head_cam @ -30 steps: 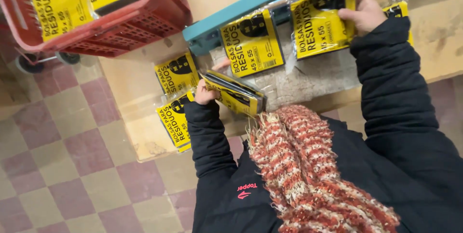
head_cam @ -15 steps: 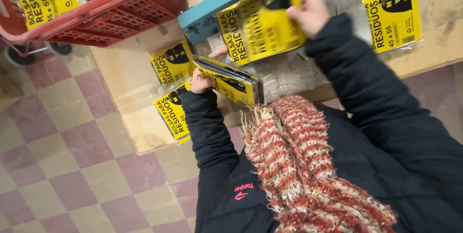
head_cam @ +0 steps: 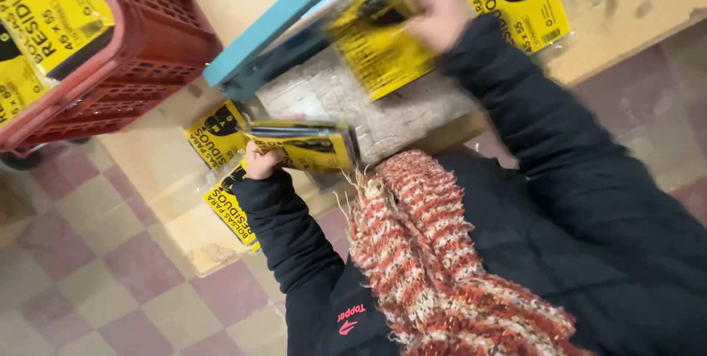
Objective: Seal individual plastic trash bags using a heat sealer and organize them into stacks on a workbench.
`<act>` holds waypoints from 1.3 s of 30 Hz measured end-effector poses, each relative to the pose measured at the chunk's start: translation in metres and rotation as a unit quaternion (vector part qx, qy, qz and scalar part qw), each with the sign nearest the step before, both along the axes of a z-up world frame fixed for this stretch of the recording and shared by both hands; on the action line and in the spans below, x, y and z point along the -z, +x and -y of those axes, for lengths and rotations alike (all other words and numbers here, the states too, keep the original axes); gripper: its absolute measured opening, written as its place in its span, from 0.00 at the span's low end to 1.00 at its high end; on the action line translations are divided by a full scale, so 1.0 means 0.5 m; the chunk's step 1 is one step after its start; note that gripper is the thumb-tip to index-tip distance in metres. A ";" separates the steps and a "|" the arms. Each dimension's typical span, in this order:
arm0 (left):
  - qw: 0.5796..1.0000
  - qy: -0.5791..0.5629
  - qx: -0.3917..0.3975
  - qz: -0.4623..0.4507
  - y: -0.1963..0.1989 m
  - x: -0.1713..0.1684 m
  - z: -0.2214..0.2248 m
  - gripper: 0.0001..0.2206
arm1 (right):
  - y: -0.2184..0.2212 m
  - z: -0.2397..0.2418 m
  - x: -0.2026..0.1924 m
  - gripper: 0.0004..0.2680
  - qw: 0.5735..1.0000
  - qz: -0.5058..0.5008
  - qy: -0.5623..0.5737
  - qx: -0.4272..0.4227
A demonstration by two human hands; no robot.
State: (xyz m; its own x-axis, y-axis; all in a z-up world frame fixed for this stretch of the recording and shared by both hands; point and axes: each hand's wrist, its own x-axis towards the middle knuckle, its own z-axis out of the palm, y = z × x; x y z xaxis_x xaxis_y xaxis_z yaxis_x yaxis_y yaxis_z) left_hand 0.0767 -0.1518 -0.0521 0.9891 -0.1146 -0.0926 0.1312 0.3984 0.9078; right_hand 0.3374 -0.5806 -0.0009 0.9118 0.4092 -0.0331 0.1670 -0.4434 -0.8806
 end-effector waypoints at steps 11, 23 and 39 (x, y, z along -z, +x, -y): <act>0.989 0.054 -0.109 -0.089 0.043 -0.022 0.215 0.17 | 0.019 0.419 0.011 0.10 0.977 0.123 -0.162 0.066; 0.939 0.065 -0.337 -0.026 0.127 -0.027 0.413 0.14 | -0.168 -0.024 -0.043 0.08 0.952 -0.121 0.261 -0.103; 0.861 0.332 -0.339 0.184 -0.005 -0.389 0.380 0.02 | -0.215 0.092 -0.373 0.03 0.958 0.177 0.188 -0.126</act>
